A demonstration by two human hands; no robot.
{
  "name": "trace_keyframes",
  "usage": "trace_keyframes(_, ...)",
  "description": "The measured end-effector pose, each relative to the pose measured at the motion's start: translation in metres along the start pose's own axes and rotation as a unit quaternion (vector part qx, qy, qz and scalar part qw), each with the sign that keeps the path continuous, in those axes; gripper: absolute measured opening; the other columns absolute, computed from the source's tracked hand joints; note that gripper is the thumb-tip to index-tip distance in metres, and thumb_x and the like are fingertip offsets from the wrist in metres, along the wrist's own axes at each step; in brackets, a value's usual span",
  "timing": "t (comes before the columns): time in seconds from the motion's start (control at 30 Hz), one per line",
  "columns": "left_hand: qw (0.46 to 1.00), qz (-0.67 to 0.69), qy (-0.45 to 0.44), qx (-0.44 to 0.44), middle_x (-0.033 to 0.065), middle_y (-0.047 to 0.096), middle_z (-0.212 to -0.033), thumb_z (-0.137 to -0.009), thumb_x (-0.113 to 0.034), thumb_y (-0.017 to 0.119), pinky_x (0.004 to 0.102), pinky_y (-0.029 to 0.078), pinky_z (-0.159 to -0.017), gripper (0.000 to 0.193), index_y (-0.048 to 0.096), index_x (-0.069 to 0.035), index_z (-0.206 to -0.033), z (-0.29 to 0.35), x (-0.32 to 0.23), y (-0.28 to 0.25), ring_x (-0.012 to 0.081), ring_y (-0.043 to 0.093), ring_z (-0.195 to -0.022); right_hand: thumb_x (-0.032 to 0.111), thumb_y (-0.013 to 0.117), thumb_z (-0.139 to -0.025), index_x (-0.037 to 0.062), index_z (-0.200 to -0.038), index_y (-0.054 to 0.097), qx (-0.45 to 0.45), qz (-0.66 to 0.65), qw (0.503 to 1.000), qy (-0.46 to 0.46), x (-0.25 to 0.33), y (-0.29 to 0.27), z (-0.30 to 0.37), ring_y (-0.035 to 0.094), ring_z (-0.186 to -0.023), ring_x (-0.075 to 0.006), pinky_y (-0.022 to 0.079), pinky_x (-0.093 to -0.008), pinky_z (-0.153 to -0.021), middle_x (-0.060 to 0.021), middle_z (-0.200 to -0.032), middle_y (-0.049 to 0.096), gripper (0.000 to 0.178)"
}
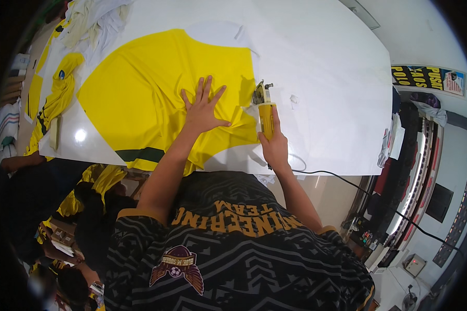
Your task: The person uses a yellow electric fabric cutter to trim the edges of a yellow t-shirt laid on a white table. They repeatedly reposition the shirt and cut along its contours, then set the cut pieces aside.
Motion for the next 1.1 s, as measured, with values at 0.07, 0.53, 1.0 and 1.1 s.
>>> trace_keyframes(0.07, 1.0, 0.0, -0.001, 0.001, 0.0121, 0.002, -0.193, -0.068, -0.075, 0.092, 0.088, -0.004, -0.125, 0.13, 0.033, -0.04, -0.179, 0.0, 0.0, 0.0, 0.0339, 0.0, -0.178, 0.012, 0.071, -0.1, 0.0326, -0.183, 0.014, -0.011, -0.012, 1.0, -0.01, 0.0, 0.003, 0.0, 0.075, -0.119, -0.054, 0.062, -0.0547, -0.104, -0.0324, -0.144, 0.072, 0.102)
trace_keyframes(0.53, 1.0, 0.02, 0.002, -0.014, 0.0117, 0.004, -0.193, -0.065, -0.07, 0.096, 0.0885, -0.003, -0.125, 0.134, 0.033, -0.041, -0.179, 0.004, -0.003, 0.0, 0.0345, 0.002, -0.178, 0.011, 0.071, -0.102, 0.0323, -0.183, 0.016, -0.02, -0.034, 0.999, -0.018, -0.005, 0.003, 0.01, 0.074, -0.124, -0.0523, 0.061, -0.0527, -0.105, -0.0324, -0.15, 0.068, 0.1)
trace_keyframes(1.0, 0.999, 0.034, 0.006, -0.022, 0.0109, 0.005, -0.193, -0.064, -0.069, 0.096, 0.0886, -0.003, -0.124, 0.133, 0.035, -0.041, -0.178, 0.006, -0.008, 0.0, 0.0346, 0.005, -0.178, 0.012, 0.072, -0.1, 0.0311, -0.182, 0.018, -0.031, -0.045, 0.998, -0.017, 0.017, -0.006, -0.018, 0.075, -0.117, -0.054, 0.063, -0.053, -0.099, -0.0323, -0.146, 0.071, 0.1)
trace_keyframes(1.1, 0.998, 0.04, 0.013, -0.041, 0.0116, 0.007, -0.192, -0.064, -0.068, 0.096, 0.089, -0.003, -0.124, 0.131, 0.037, -0.04, -0.178, 0.008, -0.009, -0.001, 0.0344, 0.006, -0.178, 0.012, 0.072, -0.1, 0.0322, -0.182, 0.018, -0.056, -0.01, 0.997, -0.052, 0.018, -0.006, -0.032, 0.08, -0.102, -0.0507, 0.065, -0.0515, -0.089, -0.0317, -0.145, 0.072, 0.1)
Point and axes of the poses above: each hand's wrist, its own z-axis away from the middle knuckle, its own y-axis out of the palm, x = y × z, the point moved 5 cm from there along -z, towards the middle knuckle
